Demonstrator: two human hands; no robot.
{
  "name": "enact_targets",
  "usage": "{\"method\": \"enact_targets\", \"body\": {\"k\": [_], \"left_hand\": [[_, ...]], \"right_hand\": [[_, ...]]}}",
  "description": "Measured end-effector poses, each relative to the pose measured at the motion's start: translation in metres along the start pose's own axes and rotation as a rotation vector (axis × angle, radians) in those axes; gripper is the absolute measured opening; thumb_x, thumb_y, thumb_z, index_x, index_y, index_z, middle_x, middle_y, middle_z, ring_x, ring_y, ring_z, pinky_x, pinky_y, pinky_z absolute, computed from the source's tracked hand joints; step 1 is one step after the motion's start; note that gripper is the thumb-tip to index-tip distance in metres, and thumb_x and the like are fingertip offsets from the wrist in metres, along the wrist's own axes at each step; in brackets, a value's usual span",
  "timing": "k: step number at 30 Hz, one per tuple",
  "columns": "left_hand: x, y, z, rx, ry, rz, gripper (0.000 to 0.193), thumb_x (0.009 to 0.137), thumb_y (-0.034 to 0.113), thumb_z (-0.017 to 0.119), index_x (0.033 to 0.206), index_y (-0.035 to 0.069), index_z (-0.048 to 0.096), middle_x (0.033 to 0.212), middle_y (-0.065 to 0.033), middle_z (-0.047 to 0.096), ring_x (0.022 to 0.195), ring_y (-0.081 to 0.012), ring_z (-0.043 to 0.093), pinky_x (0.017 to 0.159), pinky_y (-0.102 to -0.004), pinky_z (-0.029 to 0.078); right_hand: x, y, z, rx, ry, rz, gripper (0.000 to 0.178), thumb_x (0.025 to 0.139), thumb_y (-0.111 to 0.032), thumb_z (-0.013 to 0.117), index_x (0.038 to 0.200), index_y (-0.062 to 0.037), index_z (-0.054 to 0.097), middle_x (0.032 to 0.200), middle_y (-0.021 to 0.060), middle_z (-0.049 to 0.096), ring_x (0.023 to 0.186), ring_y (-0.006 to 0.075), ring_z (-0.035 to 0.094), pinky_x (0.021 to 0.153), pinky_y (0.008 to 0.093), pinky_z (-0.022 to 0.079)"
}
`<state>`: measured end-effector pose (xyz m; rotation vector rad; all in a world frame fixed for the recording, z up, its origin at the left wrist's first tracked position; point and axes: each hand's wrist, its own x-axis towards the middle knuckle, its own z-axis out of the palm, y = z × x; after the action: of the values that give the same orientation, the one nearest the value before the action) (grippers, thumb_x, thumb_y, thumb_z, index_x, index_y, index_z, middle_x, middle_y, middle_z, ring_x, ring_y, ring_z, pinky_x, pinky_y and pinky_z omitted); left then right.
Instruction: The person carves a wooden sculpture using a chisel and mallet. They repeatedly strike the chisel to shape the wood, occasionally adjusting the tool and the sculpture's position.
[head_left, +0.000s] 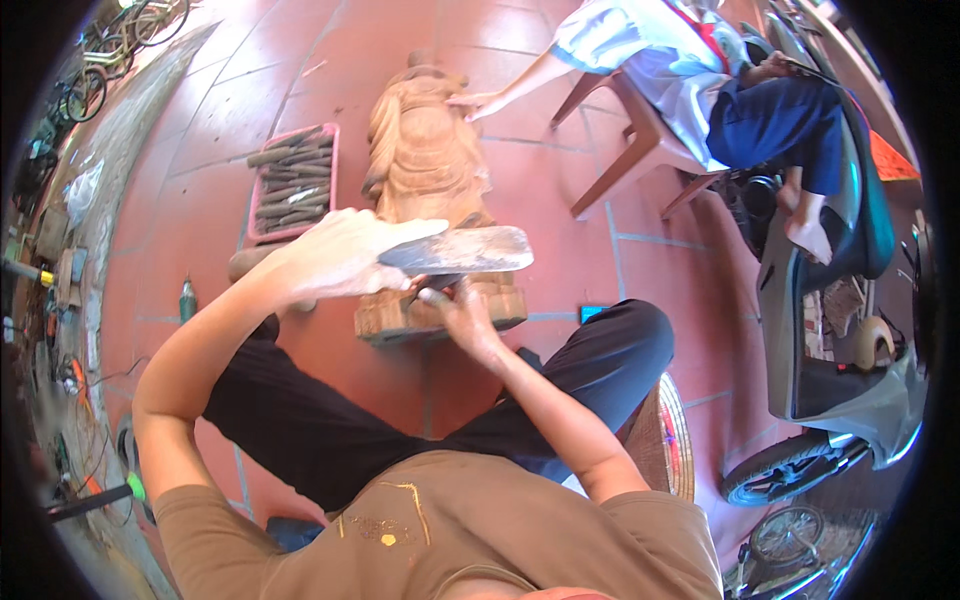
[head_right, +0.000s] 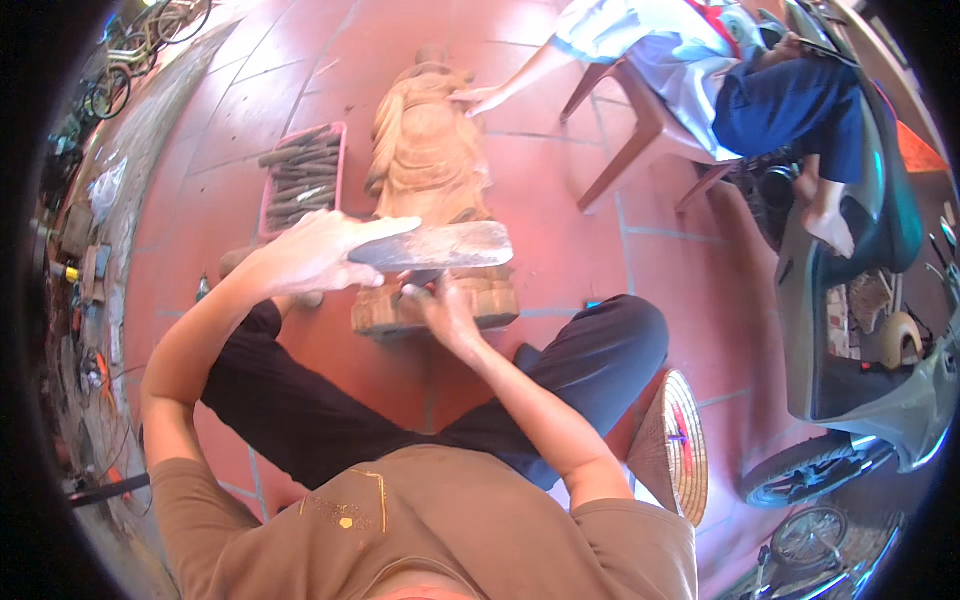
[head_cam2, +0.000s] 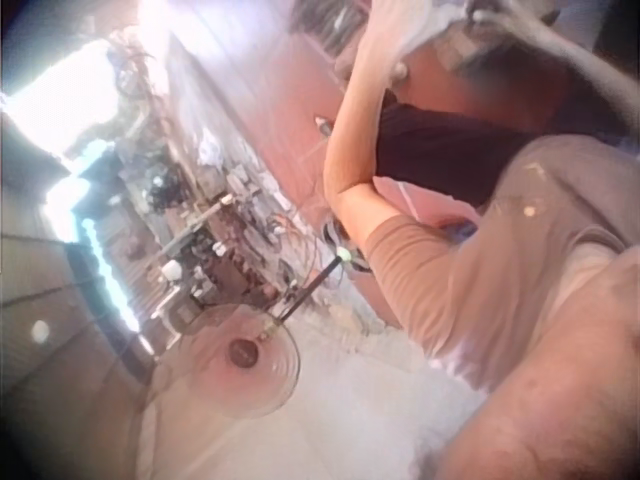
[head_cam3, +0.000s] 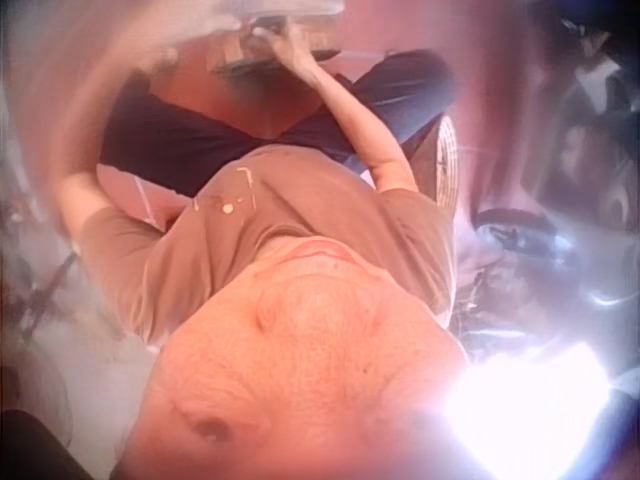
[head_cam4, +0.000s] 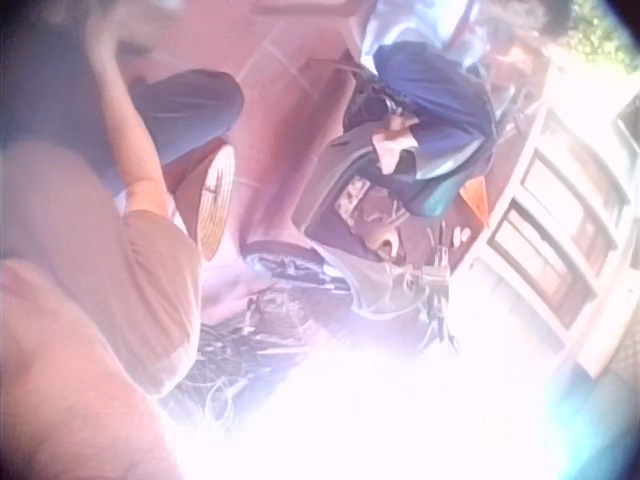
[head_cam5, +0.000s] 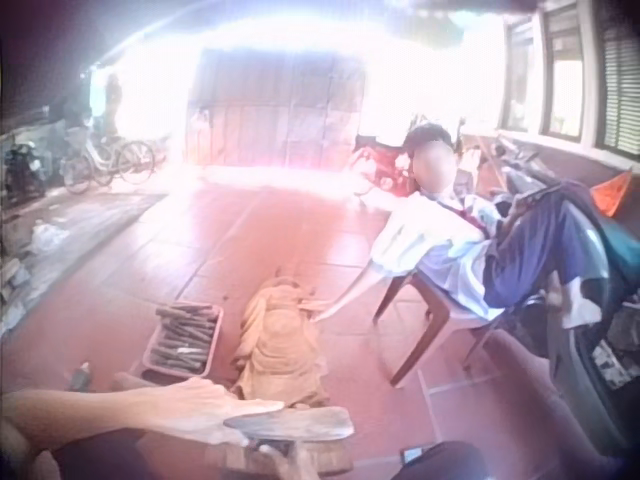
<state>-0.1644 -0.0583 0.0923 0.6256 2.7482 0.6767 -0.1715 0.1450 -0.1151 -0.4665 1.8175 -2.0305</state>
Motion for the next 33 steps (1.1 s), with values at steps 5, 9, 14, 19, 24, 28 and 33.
{"method": "enact_targets", "body": {"k": [5, 9, 14, 19, 24, 28, 33], "left_hand": [[0.003, -0.001, 0.001, 0.051, 0.027, -0.035, 0.073, 0.081, 0.032, 0.075, 0.149, 0.023, 0.050, 0.091, -0.0219, 0.071, 0.082, -0.0411, 0.067, 0.076, -0.0484, 0.052], [0.006, 0.006, -0.006, -0.003, -0.040, -0.102, 0.076, 0.079, 0.034, 0.076, 0.150, 0.023, 0.050, 0.090, -0.0231, 0.070, 0.086, -0.0405, 0.067, 0.079, -0.0482, 0.051], [0.004, 0.006, -0.006, -0.004, -0.032, -0.081, 0.075, 0.080, 0.031, 0.077, 0.150, 0.023, 0.049, 0.090, -0.0234, 0.070, 0.086, -0.0410, 0.067, 0.078, -0.0494, 0.051], [0.003, 0.007, -0.006, -0.004, -0.049, -0.108, 0.074, 0.081, 0.030, 0.076, 0.150, 0.022, 0.049, 0.093, -0.0240, 0.070, 0.087, -0.0422, 0.067, 0.079, -0.0498, 0.051], [0.002, 0.003, -0.003, -0.035, -0.032, -0.078, 0.075, 0.082, 0.030, 0.075, 0.151, 0.021, 0.048, 0.093, -0.0247, 0.069, 0.089, -0.0430, 0.066, 0.079, -0.0500, 0.051], [0.003, 0.002, -0.001, 0.019, -0.037, -0.076, 0.080, 0.081, 0.026, 0.076, 0.154, 0.021, 0.044, 0.093, -0.0210, 0.072, 0.087, -0.0388, 0.070, 0.083, -0.0469, 0.052], [0.002, 0.001, -0.001, -0.030, -0.031, -0.070, 0.072, 0.083, 0.029, 0.074, 0.150, 0.021, 0.048, 0.099, -0.0247, 0.070, 0.091, -0.0434, 0.066, 0.082, -0.0508, 0.051]], "right_hand": [[0.001, -0.029, -0.002, -0.033, -0.023, 0.050, 0.023, 0.095, -0.003, 0.067, 0.115, -0.0075, 0.058, 0.112, 0.0030, 0.063, 0.111, 0.0152, 0.057, 0.103, 0.0356, 0.045], [0.003, -0.035, -0.005, -0.020, -0.032, 0.066, 0.021, 0.096, -0.005, 0.065, 0.116, -0.0080, 0.057, 0.115, 0.0032, 0.061, 0.114, 0.0156, 0.056, 0.105, 0.0368, 0.043], [0.002, -0.036, -0.003, -0.055, -0.042, 0.069, 0.021, 0.097, -0.006, 0.065, 0.116, -0.0080, 0.058, 0.115, 0.0033, 0.062, 0.114, 0.0161, 0.058, 0.106, 0.0380, 0.044], [0.003, -0.030, -0.004, -0.078, -0.027, 0.066, 0.021, 0.097, -0.010, 0.067, 0.116, -0.0077, 0.059, 0.114, 0.0037, 0.064, 0.112, 0.0159, 0.059, 0.104, 0.0378, 0.045], [0.003, -0.027, -0.004, -0.121, -0.016, 0.087, 0.024, 0.096, -0.015, 0.069, 0.117, -0.0078, 0.059, 0.114, 0.0044, 0.065, 0.110, 0.0160, 0.058, 0.101, 0.0363, 0.045], [0.003, -0.028, -0.003, -0.113, 0.005, 0.088, 0.027, 0.096, -0.019, 0.070, 0.117, -0.0070, 0.059, 0.112, 0.0055, 0.065, 0.109, 0.0170, 0.058, 0.099, 0.0359, 0.045], [0.003, -0.047, -0.001, -0.219, 0.022, 0.128, 0.034, 0.095, -0.024, 0.072, 0.118, -0.0030, 0.060, 0.110, 0.0097, 0.068, 0.106, 0.0198, 0.062, 0.097, 0.0364, 0.047]]}}
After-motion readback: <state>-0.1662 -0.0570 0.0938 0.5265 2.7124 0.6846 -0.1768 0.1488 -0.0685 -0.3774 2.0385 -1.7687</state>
